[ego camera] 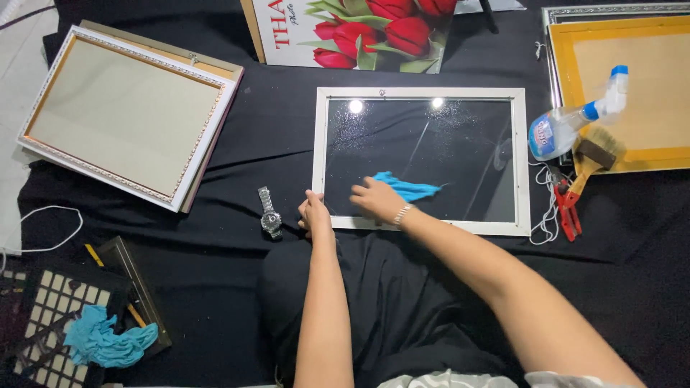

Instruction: The person is cleaning a glass pane by spraying it with a liquid and wiping it thoroughly with a blue cloth.

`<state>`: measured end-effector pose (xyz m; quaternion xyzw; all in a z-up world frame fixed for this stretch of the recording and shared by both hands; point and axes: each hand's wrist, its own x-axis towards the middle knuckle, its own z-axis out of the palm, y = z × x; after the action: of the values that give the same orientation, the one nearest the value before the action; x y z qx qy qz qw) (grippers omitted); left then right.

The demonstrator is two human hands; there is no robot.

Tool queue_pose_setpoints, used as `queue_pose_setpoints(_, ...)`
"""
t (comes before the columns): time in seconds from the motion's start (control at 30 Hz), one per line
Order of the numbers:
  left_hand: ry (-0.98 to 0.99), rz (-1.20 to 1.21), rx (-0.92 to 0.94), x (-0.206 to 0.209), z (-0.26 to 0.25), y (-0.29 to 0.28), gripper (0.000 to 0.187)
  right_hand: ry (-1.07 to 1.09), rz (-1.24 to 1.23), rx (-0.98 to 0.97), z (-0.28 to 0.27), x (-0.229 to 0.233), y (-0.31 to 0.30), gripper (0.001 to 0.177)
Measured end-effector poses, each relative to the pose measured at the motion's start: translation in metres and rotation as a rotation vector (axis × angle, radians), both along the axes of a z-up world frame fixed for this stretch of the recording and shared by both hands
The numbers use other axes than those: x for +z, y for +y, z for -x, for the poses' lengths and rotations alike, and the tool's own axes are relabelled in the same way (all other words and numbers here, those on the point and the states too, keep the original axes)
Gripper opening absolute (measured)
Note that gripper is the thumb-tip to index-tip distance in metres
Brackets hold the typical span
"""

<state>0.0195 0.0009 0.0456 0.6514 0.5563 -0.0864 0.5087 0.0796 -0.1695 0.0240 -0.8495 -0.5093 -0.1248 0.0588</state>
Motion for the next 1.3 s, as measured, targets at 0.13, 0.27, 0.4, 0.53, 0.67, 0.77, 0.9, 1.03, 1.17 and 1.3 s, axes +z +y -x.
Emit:
queue_pose_setpoints(0.13,-0.016,0.037,0.038,0.009,0.003,0.003,0.071,0.077,-0.123,-0.107,0.005,0.011,0.060,0.014)
queue_pose_setpoints(0.27,-0.016,0.061,0.028,-0.014,0.005,0.008,0.077,0.131,-0.061,-0.151,0.016,-0.005,0.065,0.005)
queue_pose_setpoints(0.4,-0.020,0.043,0.019,-0.015,0.000,0.005,0.077,0.143,0.023,-0.092,0.025,-0.001,0.045,0.006)
queue_pose_setpoints(0.53,0.001,0.029,-0.005,-0.022,0.003,0.006,0.079,0.165,0.044,-0.056,0.022,-0.009,0.037,0.006)
queue_pose_setpoints(0.67,-0.026,0.037,-0.001,-0.010,0.010,0.004,0.076,0.226,0.046,-0.038,0.017,-0.012,0.029,0.005)
queue_pose_setpoints(0.77,-0.045,0.035,0.011,-0.002,0.008,0.004,0.072,0.211,0.019,-0.072,0.017,-0.018,0.032,0.006)
queue_pose_setpoints(0.9,-0.077,0.032,0.037,-0.014,0.009,0.008,0.068,0.108,-0.035,-0.153,0.024,-0.023,0.050,0.008)
queue_pose_setpoints(1.03,-0.121,0.035,0.089,-0.040,0.002,0.016,0.069,0.080,-0.074,-0.158,0.022,-0.035,0.080,0.015)
queue_pose_setpoints(1.17,-0.104,0.066,0.125,-0.024,0.005,0.011,0.072,0.101,-0.125,-0.187,0.027,-0.008,0.087,0.009)
queue_pose_setpoints(1.3,-0.103,0.048,0.066,-0.028,0.007,0.009,0.075,0.129,-0.022,-0.062,0.015,-0.026,0.071,0.009)
